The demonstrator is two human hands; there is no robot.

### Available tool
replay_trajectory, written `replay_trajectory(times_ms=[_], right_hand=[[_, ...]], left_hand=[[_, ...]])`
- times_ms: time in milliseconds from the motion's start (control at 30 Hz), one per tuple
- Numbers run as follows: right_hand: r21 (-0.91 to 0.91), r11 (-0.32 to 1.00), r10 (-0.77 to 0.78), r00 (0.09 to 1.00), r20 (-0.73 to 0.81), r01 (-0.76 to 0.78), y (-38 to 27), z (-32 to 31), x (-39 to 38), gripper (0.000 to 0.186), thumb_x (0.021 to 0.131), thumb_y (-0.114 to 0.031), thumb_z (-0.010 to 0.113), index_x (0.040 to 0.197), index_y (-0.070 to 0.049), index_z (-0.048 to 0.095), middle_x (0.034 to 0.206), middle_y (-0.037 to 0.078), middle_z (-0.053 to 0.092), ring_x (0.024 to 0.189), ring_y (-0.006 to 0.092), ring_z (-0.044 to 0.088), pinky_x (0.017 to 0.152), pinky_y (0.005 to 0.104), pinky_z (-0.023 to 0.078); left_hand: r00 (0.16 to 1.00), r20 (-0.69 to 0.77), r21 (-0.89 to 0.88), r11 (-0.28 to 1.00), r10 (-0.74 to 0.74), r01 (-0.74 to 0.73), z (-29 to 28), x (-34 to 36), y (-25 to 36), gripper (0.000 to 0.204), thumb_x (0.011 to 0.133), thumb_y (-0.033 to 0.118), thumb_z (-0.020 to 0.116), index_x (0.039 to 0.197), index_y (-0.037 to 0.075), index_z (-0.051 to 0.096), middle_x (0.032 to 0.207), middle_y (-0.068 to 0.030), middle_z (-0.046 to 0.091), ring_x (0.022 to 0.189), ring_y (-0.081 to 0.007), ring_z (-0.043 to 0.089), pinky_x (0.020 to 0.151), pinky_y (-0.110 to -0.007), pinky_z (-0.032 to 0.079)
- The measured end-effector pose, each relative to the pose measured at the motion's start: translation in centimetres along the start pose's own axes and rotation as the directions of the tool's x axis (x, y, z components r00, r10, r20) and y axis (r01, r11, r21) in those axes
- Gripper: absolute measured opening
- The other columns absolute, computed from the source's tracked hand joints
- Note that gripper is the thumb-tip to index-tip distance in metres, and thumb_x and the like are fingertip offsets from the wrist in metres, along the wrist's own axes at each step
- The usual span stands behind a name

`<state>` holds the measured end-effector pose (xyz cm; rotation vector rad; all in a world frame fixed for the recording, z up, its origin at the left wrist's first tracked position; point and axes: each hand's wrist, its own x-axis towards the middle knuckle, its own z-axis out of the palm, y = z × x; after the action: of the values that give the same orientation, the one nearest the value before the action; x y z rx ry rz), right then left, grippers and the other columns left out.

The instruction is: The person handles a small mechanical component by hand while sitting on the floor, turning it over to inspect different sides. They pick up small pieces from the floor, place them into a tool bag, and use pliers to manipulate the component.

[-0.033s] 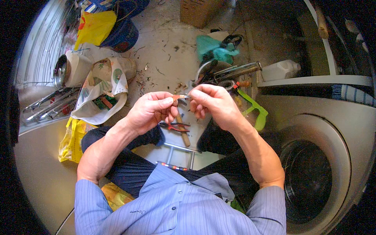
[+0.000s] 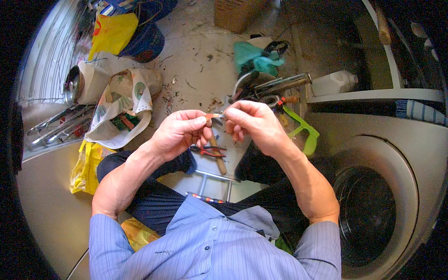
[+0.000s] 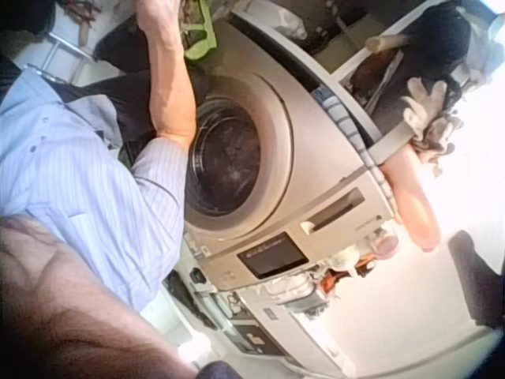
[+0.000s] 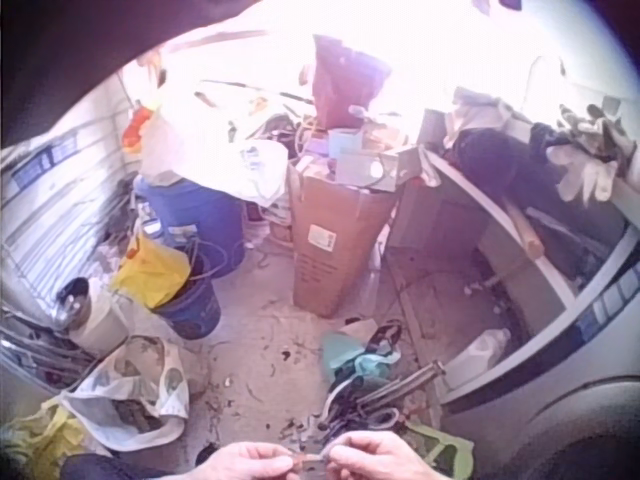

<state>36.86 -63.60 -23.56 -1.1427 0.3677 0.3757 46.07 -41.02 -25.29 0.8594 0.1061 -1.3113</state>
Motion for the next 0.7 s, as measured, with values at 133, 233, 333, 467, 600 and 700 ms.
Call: replay_trajectory(times_ms=[133,233,333,467,600,700], right_hand=[[-0.068,0.998,0.02,1.0,0.009,-0.019,-0.5,0.1,-0.6,0.023,0.099,-0.025,0.063,0.103,-0.003,0.065,0.077,0.006,0.067,0.059,0.0095,0.061,0.053,0.0211,0.047],[-0.084,0.996,0.04,0.999,0.004,-0.04,-0.5,-0.1,-0.8,0.023,0.098,-0.025,0.064,0.103,-0.002,0.065,0.077,0.006,0.068,0.059,0.0089,0.061,0.052,0.0206,0.047],[-0.06,0.996,0.065,0.998,0.003,-0.064,-0.4,0.0,-0.9,0.024,0.099,-0.025,0.064,0.102,-0.002,0.065,0.077,0.006,0.068,0.059,0.0086,0.061,0.053,0.0205,0.046],[-0.033,0.996,0.082,0.997,-0.005,-0.082,-0.1,0.0,-1.1,0.024,0.098,-0.025,0.064,0.103,-0.001,0.065,0.078,0.006,0.068,0.06,0.0085,0.061,0.053,0.0207,0.046],[-0.047,0.994,0.099,0.995,-0.011,-0.099,-0.3,0.2,-1.2,0.02,0.096,-0.019,0.065,0.105,-0.001,0.065,0.079,0.006,0.068,0.062,0.0092,0.061,0.056,0.0219,0.047],[-0.094,0.995,0.019,1.0,0.011,-0.018,0.5,0.0,-1.1,0.018,0.093,-0.012,0.068,0.106,0.0,0.065,0.082,0.006,0.068,0.067,0.0098,0.062,0.06,0.023,0.049]], left_hand=[[1.0,0.013,-0.011,1.0,-0.028,0.028,-0.2,0.3,-0.7,0.019,0.101,0.019,0.057,0.104,0.002,0.065,0.084,-0.0104,0.071,0.068,-0.0169,0.067,0.065,-0.028,0.056],[0.999,0.008,0.004,0.999,-0.054,0.054,-0.1,0.4,-1.0,0.019,0.101,0.019,0.056,0.103,0.002,0.064,0.084,-0.0101,0.07,0.068,-0.0171,0.067,0.065,-0.029,0.056],[0.998,0.008,0.008,0.998,-0.062,0.062,-0.1,0.6,-1.2,0.018,0.101,0.02,0.057,0.101,0.003,0.065,0.084,-0.0098,0.07,0.068,-0.0158,0.068,0.063,-0.026,0.056],[0.998,0.002,0.01,0.998,-0.063,0.063,0.2,0.7,-1.4,0.017,0.1,0.02,0.058,0.101,0.004,0.065,0.083,-0.009,0.07,0.066,-0.0148,0.068,0.062,-0.025,0.056],[0.999,-0.02,0.044,0.998,-0.032,0.033,0.0,0.8,-1.2,0.018,0.1,0.019,0.059,0.104,0.003,0.065,0.084,-0.008,0.07,0.069,-0.0137,0.067,0.065,-0.025,0.055],[0.998,-0.056,0.082,0.996,0.032,-0.027,0.3,0.7,-1.0,0.019,0.099,0.017,0.06,0.108,0.002,0.065,0.087,-0.0077,0.07,0.074,-0.0131,0.067,0.067,-0.025,0.054]])
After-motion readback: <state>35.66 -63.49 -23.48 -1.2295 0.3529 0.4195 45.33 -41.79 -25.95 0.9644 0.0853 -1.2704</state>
